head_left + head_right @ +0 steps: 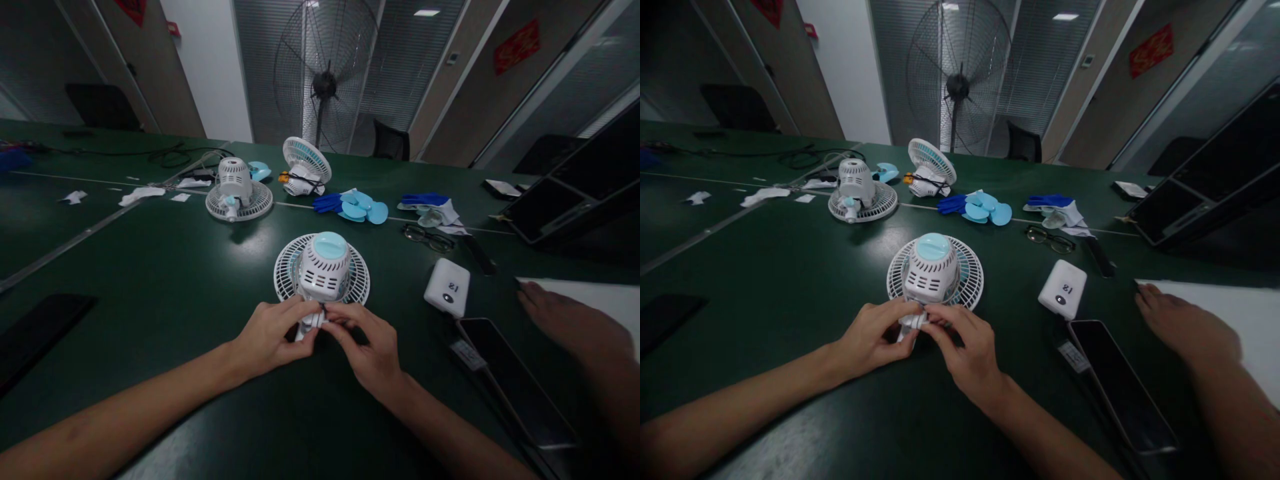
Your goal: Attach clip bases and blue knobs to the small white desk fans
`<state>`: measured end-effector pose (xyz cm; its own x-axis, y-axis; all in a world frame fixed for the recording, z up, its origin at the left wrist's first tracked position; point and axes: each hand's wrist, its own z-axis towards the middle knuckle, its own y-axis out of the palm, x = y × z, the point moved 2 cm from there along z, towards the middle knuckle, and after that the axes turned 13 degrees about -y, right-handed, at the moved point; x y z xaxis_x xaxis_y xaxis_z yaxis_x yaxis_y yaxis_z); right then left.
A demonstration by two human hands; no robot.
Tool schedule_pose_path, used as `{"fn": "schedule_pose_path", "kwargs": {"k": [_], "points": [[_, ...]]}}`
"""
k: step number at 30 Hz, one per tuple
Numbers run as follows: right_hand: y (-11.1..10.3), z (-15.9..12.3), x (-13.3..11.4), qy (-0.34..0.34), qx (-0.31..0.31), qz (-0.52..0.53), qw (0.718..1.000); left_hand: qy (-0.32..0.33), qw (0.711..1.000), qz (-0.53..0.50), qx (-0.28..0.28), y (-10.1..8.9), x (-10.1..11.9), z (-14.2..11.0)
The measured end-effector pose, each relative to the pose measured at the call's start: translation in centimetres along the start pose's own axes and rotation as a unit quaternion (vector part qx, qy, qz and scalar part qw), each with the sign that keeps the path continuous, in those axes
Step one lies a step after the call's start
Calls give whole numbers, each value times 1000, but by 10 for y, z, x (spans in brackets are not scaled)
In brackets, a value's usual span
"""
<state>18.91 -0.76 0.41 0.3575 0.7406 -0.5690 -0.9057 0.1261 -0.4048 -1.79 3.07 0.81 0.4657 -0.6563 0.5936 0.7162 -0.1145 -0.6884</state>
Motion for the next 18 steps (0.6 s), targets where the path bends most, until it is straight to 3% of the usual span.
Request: {"fn": "schedule_pose_path", "kwargs": {"k": [6,11,14,16,18], "points": [[4,-2,5,111,-5,92,990,-5,1000,7,-1,0,1,1],[11,-1,8,239,5,260,936,-8,1000,5,2,-2,3,2],[5,1,4,187,-4,191,964,-15,1000,4,-7,-2,4,3],[0,4,-2,87,-28,88,992,-12,1000,4,-9,-2,4,3],[-4,5,-7,-5,-54,11,998,-7,1000,5,-5,-1,3,2]]}}
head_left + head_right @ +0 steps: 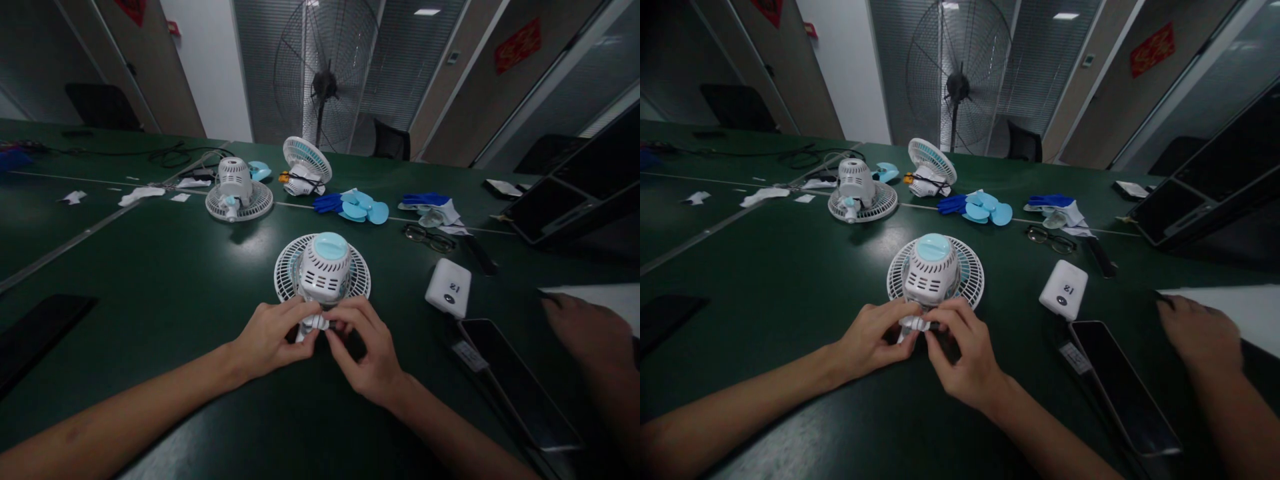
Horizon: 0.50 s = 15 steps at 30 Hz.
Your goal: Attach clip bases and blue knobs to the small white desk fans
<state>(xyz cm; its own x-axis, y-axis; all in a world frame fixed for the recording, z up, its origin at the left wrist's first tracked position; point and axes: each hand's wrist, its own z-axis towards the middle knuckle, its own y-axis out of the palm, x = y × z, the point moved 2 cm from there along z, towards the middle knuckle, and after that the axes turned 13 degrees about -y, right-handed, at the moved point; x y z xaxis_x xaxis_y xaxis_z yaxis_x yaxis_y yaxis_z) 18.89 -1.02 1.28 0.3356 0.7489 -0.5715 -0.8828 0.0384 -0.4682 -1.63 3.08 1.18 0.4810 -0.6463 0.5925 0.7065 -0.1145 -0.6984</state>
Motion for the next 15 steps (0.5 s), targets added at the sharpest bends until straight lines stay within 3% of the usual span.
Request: {"fn": "schedule_pose_path", "kwargs": {"k": [2,8,15], "points": [[0,0,-1,-37,-15,-36,999,3,1000,1,5,0,-1,-1],[1,-3,5,-23,-11,-77,997,-10,1000,-14,-8,-1,-2,-1],[-1,3,8,11,-7,-14,1000,-13,1000,-2,-7,-1,0,-1]]}}
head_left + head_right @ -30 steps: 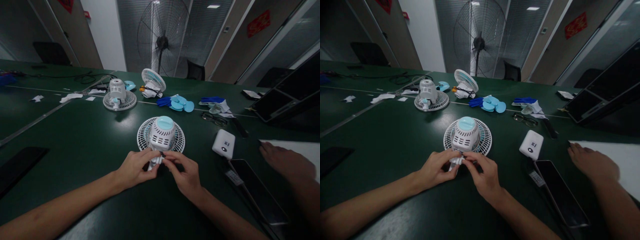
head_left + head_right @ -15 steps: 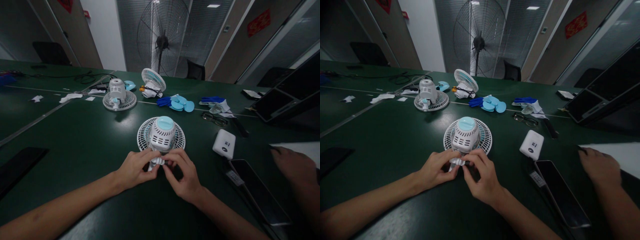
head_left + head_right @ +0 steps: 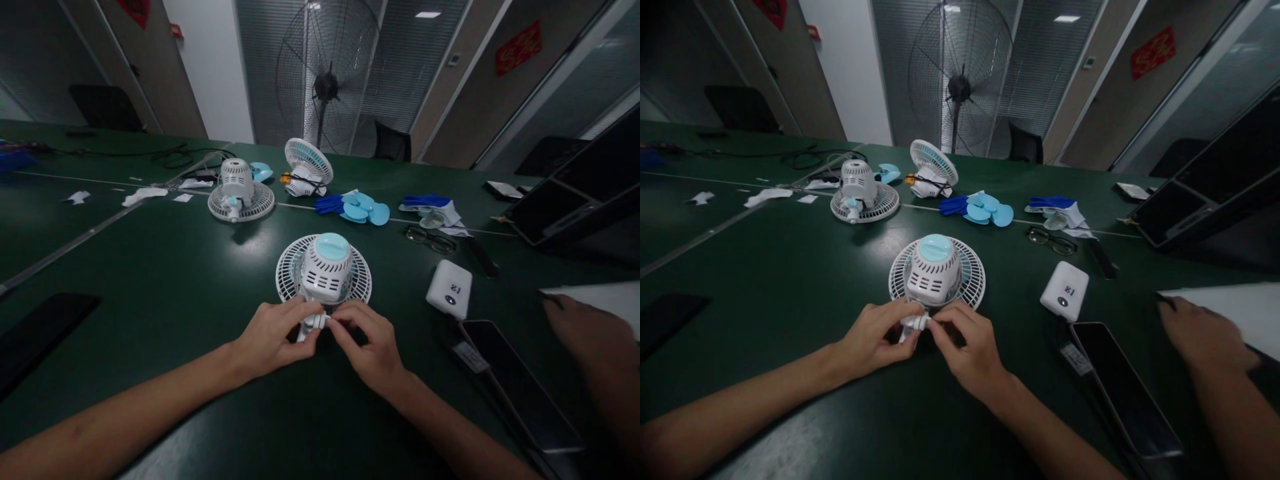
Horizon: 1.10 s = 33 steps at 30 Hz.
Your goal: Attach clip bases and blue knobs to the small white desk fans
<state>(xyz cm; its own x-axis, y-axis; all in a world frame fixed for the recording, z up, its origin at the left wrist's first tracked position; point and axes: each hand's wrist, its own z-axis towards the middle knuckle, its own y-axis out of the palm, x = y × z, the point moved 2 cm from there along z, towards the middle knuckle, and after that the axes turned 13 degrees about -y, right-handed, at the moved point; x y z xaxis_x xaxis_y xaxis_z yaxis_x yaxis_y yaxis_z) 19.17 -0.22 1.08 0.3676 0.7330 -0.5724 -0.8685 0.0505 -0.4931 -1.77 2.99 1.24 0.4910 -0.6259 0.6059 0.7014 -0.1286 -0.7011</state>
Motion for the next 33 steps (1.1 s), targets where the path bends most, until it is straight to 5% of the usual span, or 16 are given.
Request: {"fn": "schedule_pose_path", "kwargs": {"k": [5,17,21,23,25,28,30,33], "points": [[1,3,-2,12,-18,20,1000,9,1000,5,9,-1,1,1],[-6,-3,2,-127,-57,-152,979,13,1000,1,6,-1,-1,0],[1,1,1,49,-47,11,998,6,1000,5,3,-1,-1,1],[8,1,1,167,-59,119,977,6,1000,-1,4,-1,-1,1],[7,1,1,193,-48,122,972,3,1000,-5,1,-1,-1,0],[-7,2,2,27,-43,-28,998,-5,1000,-12,-5,0,-3,-1],[-14,1,3,-109,-85,-105,985,-6,1000,-15,-9,1,-4,-1],[-15,3,2,-142,-92,-127,977,4,1000,-11,-3,1,-3,-1]]}}
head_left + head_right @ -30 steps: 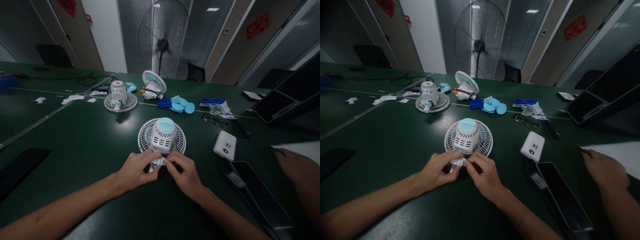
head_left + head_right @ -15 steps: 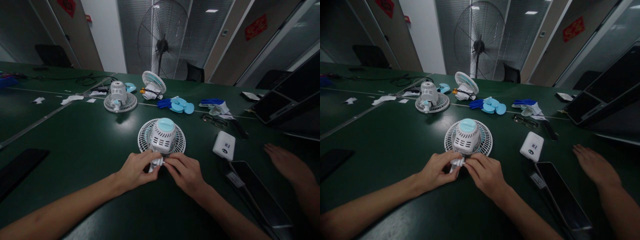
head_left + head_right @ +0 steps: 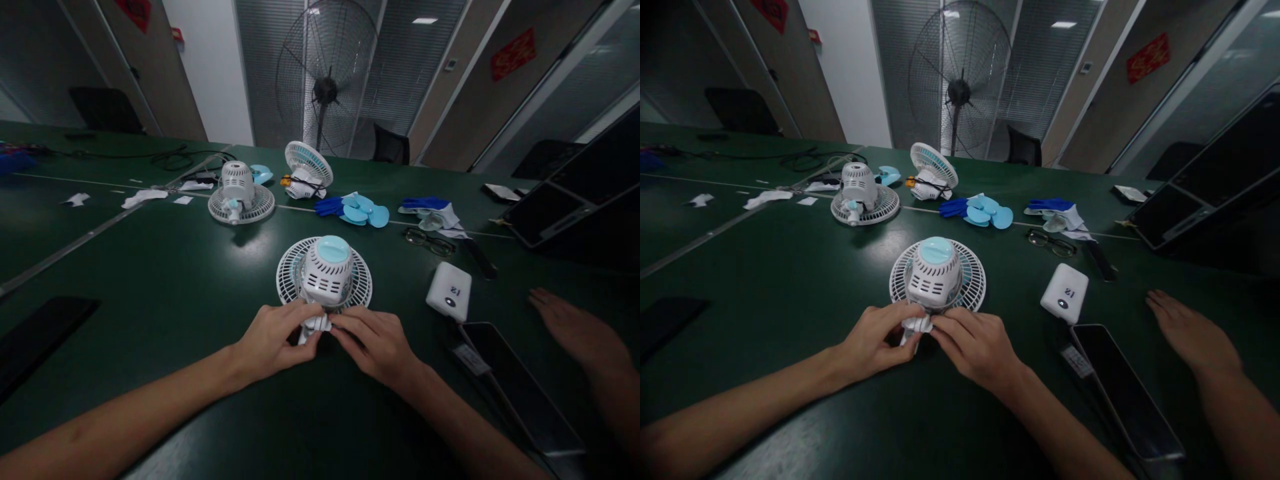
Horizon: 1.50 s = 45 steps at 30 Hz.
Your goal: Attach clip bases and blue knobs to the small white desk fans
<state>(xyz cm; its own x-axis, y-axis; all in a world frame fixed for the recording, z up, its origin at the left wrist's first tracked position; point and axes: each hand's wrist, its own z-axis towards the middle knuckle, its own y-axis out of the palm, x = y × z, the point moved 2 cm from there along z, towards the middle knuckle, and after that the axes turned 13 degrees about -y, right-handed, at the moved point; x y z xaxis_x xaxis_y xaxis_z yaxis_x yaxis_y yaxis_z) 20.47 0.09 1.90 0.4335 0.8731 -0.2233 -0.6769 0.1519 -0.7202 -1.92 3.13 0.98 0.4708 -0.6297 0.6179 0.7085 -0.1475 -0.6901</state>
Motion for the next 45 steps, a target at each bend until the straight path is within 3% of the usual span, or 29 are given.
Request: {"fn": "schedule_pose_path", "kwargs": {"k": [2,4,6,8,10,12,13,15,17,19,20,21,23,25,26,28,29,32,35,37,41,43,45], "points": [[4,5,-3,102,12,62,993,3,1000,1,8,-1,1,0],[12,9,-9,231,-2,169,958,-3,1000,-1,6,-1,1,1],[17,10,-15,290,-18,217,932,-9,1000,-3,3,0,0,0],[14,10,-16,251,-20,149,956,-13,1000,-7,2,0,-1,-1],[7,8,-13,146,-31,22,988,-14,1000,-12,3,0,-2,-2],[3,6,-8,61,-62,-48,995,-14,1000,-14,-3,0,-2,-1],[2,6,-6,49,-71,-49,995,-13,1000,-13,-4,0,-2,-1],[2,9,-5,90,-70,22,993,-10,1000,-9,2,-1,0,0],[5,13,-7,196,-69,169,963,-10,1000,-7,11,-2,1,1],[11,15,-13,311,-89,314,893,-9,1000,-9,14,-3,1,1],[13,16,-15,346,-99,352,864,-9,1000,-11,11,-3,1,1],[13,16,-16,360,-103,354,857,-11,1000,-13,6,-2,1,1],[8,16,-14,318,-97,253,909,-16,1000,-14,-3,-2,0,1],[2,15,-10,208,-108,91,968,-18,1000,-12,-9,-1,-1,0],[0,14,-8,154,-123,29,980,-16,1000,-11,-8,-1,-1,0],[1,12,-6,95,-155,-5,983,-8,1000,-10,-7,-2,0,0],[2,11,-6,106,-155,21,982,-7,1000,-11,-7,-2,0,0],[9,13,-12,225,-115,155,955,-13,1000,-16,-10,-2,1,1],[15,15,-20,284,-119,207,929,-23,1000,-16,-14,-2,1,1],[13,15,-19,266,-119,147,945,-23,999,-13,-18,-2,0,1],[5,13,-11,131,-146,-30,980,-12,1000,-12,-15,-1,-1,0],[6,12,-10,117,-151,-14,981,-13,1000,-11,-19,-2,-1,0],[11,12,-11,190,-123,82,971,-15,999,-12,-25,-2,0,1]]}}
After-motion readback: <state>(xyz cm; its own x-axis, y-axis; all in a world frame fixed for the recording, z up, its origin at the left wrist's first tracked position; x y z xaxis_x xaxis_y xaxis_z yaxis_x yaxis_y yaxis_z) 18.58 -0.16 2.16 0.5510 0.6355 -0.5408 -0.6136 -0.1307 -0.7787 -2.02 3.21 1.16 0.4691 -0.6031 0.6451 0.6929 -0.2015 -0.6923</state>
